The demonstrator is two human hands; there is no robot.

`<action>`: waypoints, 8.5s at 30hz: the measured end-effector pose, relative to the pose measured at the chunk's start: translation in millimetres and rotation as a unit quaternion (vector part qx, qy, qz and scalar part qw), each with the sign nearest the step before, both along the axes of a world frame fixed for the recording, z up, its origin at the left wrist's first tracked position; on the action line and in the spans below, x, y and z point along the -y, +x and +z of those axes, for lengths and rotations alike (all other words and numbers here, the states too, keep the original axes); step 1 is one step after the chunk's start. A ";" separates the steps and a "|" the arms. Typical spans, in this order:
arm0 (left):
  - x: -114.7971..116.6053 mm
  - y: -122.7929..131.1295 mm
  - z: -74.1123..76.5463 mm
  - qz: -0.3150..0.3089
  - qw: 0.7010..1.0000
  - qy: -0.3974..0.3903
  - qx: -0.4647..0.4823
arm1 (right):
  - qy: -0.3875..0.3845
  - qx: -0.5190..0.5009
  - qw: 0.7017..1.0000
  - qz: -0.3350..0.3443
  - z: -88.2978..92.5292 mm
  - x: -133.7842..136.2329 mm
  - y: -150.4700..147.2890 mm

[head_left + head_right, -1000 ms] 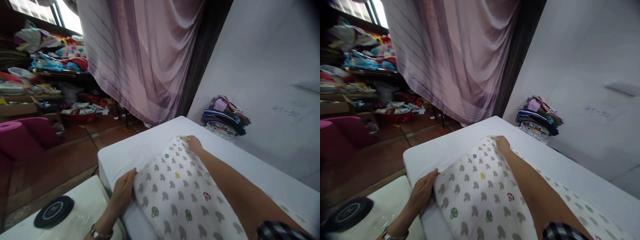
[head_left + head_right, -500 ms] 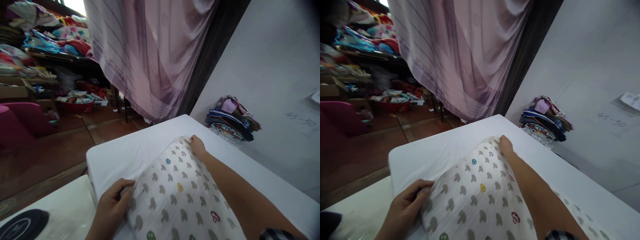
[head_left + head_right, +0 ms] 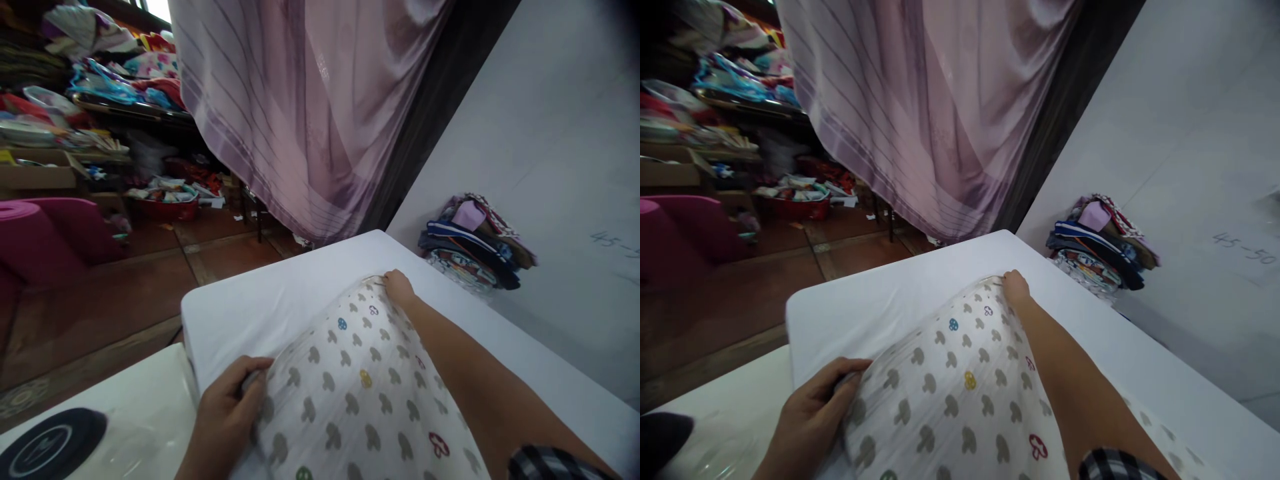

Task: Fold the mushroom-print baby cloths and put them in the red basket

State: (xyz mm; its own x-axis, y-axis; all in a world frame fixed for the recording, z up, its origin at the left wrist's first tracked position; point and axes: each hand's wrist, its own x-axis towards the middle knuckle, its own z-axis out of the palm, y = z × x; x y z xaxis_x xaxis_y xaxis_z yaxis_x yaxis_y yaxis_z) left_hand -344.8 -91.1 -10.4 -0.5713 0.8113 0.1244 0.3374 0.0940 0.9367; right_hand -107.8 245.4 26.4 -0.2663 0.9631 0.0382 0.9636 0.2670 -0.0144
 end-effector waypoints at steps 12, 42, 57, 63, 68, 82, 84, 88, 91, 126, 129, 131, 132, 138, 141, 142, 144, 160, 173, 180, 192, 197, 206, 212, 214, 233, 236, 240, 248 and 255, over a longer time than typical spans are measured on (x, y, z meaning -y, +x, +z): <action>-1.1 4.5 4.9 0.085 0.994 -0.006 -0.069 | 0.021 -0.006 0.999 -0.045 4.5 -15.6 -13.2; -0.4 6.6 5.7 0.120 0.993 0.007 -0.011 | 0.007 -0.358 0.932 -0.050 -23.2 -30.4 -17.5; -6.0 -1.9 0.0 0.032 0.998 0.005 -0.053 | -0.018 -0.601 0.795 -0.083 -34.1 39.5 54.1; -10.7 -7.4 12.3 -0.040 0.991 -0.042 -0.120 | -0.030 -0.594 0.797 -0.103 -36.8 56.0 64.2; -44.2 -13.1 40.4 -0.081 0.955 -0.177 -0.225 | -0.029 -0.597 0.795 -0.102 -31.8 55.5 67.2; -127.6 17.5 57.8 -0.272 0.892 -0.235 -0.272 | -0.038 -0.619 0.779 -0.096 -21.5 50.2 57.6; -131.9 13.8 57.3 -0.259 0.899 -0.234 -0.264 | -0.036 -0.604 0.791 -0.092 -20.0 47.8 54.3; -144.9 -1.5 55.6 -0.208 0.920 -0.239 -0.232 | -0.025 -0.559 0.825 -0.078 -13.3 37.0 43.7; -151.8 -15.2 54.1 -0.161 0.925 -0.257 -0.229 | -0.012 -0.516 0.854 -0.061 -6.8 27.0 32.7; -126.5 6.7 47.0 -0.151 0.890 -0.279 -0.326 | 0.042 -0.282 0.957 0.050 -17.6 15.6 -2.8; -149.7 2.6 48.9 -0.180 0.880 -0.283 -0.338 | 0.050 -0.287 0.955 0.056 -13.5 16.9 -3.5; -167.1 4.8 49.4 -0.199 0.879 -0.272 -0.337 | 0.053 -0.289 0.954 0.060 -11.5 17.5 -4.0; -175.8 7.5 49.0 -0.207 0.879 -0.269 -0.334 | 0.053 -0.289 0.954 0.060 -10.8 17.8 -4.1; -214.9 30.2 46.6 -0.225 0.887 -0.243 -0.322 | 0.044 -0.282 0.957 0.055 -8.4 19.3 -2.2; -223.3 33.7 52.6 -0.193 0.903 -0.221 -0.313 | 0.026 -0.270 0.961 0.049 -6.3 21.1 -0.9; -225.1 32.9 55.0 -0.173 0.910 -0.214 -0.309 | 0.018 -0.266 0.963 0.046 -5.5 21.6 -0.8; -227.7 29.3 58.6 -0.137 0.922 -0.205 -0.298 | 0.006 -0.259 0.965 0.039 -3.6 22.4 -1.2; -226.4 24.5 49.4 -0.171 0.952 -0.164 -0.194 | -0.041 -0.345 0.938 0.001 -9.1 7.1 -13.7; -261.0 60.7 51.7 -0.187 0.937 -0.201 -0.217 | -0.030 -0.369 0.929 0.023 -7.6 6.3 -9.5; -271.6 50.2 60.3 -0.110 0.969 -0.144 -0.170 | -0.031 -0.361 0.932 0.009 -3.0 8.1 -11.1; -252.0 51.5 53.5 -0.185 0.973 -0.072 -0.117 | -0.055 -0.404 0.912 -0.039 1.9 1.6 -19.1; -234.4 61.5 62.7 -0.228 0.959 -0.069 -0.152 | -0.072 -0.434 0.897 -0.042 4.3 4.9 -22.4; -222.5 72.9 69.9 -0.152 0.955 -0.108 -0.230 | -0.113 -0.469 0.876 -0.002 18.5 20.9 -16.9; -224.4 67.8 67.6 -0.196 0.951 -0.120 -0.209 | -0.122 -0.487 0.865 0.007 27.4 23.7 -8.5; -221.6 58.0 64.7 -0.235 0.942 -0.143 -0.192 | -0.120 -0.499 0.858 -0.008 28.9 23.0 -6.9; -139.3 -22.4 53.1 -0.299 0.903 -0.248 -0.184 | -0.091 -0.609 0.787 -0.044 33.6 23.2 0.7; -127.3 -24.0 53.5 -0.294 0.905 -0.252 -0.178 | -0.086 -0.617 0.781 -0.049 32.9 25.6 2.5; -111.9 -25.6 55.0 -0.289 0.908 -0.251 -0.172 | -0.081 -0.629 0.771 -0.057 32.9 27.0 5.0; -74.7 -42.1 52.2 -0.287 0.909 -0.264 -0.145 | -0.069 -0.645 0.758 -0.073 38.5 37.2 18.5; -50.6 -37.7 61.1 -0.319 0.907 -0.275 -0.006 | -0.056 -0.654 0.750 -0.087 45.5 45.4 29.2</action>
State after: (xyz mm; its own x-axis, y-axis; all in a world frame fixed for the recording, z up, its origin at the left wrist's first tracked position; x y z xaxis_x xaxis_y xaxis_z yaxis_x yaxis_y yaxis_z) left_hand -382.5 -40.5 50.6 0.0341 0.9179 -0.3952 0.4977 0.3274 0.8032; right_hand -78.6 199.9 71.9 0.0577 0.9957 0.0729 0.1265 0.0651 -0.9898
